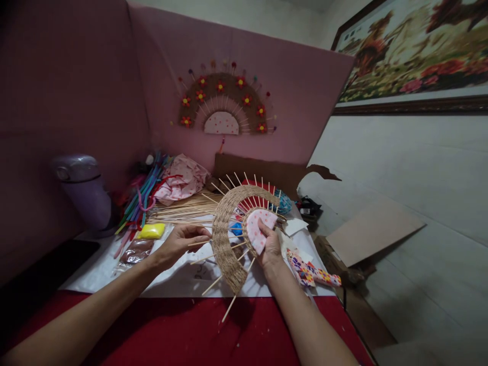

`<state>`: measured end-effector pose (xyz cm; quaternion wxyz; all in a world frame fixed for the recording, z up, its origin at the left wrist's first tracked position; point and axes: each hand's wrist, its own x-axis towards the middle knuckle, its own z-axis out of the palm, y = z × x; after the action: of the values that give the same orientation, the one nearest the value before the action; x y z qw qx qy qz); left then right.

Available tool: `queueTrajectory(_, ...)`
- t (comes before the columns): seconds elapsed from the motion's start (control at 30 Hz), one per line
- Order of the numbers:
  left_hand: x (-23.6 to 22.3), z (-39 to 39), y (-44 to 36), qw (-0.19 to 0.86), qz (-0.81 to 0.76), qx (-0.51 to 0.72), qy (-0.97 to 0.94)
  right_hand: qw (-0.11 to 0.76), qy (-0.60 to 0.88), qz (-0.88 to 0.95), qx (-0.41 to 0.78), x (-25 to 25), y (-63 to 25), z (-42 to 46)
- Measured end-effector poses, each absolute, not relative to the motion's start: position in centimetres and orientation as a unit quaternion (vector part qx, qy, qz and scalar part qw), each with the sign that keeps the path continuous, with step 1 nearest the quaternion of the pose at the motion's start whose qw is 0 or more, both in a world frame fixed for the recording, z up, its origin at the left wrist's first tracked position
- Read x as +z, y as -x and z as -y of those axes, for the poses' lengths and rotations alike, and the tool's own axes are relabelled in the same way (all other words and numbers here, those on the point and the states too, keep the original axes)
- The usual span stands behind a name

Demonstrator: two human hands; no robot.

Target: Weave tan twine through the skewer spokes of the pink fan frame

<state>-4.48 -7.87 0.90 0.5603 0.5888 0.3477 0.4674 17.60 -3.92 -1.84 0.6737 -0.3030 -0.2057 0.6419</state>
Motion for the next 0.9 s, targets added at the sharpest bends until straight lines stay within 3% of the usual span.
queueTrajectory(0.27, -0.3, 7.4, 4.7, 0.606, -0.341, 0.435, -0.572, 0.604, 0.353, 0.172, 0.693, -1.4, -17.1, 4.1)
queueTrajectory(0.37, -0.9, 6.9, 4.9, 0.629, -0.348, 0.42, -0.553, 0.611, 0.39, 0.197, 0.66, -1.8, -17.1, 3.8)
queueTrajectory(0.5, -1.3, 6.5, 5.1, 0.641, -0.355, 0.402, -0.549, 0.64, 0.498, 0.268, 0.52, -2.3, -17.5, 3.3)
queueTrajectory(0.6, -1.4, 6.4, 5.2, 0.637, -0.354, 0.388, -0.564, 0.646, 0.595, 0.374, 0.297, -2.1, -17.8, 3.5)
queueTrajectory(0.67, -1.5, 6.5, 5.2, 0.631, -0.359, 0.376, -0.576, 0.653, 0.592, 0.457, 0.12, -1.6, -17.6, 4.3)
queueTrajectory(0.73, -1.5, 6.6, 5.2, 0.629, -0.366, 0.363, -0.582, 0.629, 0.531, 0.567, 0.017, -0.9, -16.8, 5.5)
queueTrajectory(0.9, -1.4, 7.0, 5.1, 0.643, -0.36, 0.35, -0.579, 0.465, 0.416, 0.776, 0.089, 0.2, -13.7, 9.0)
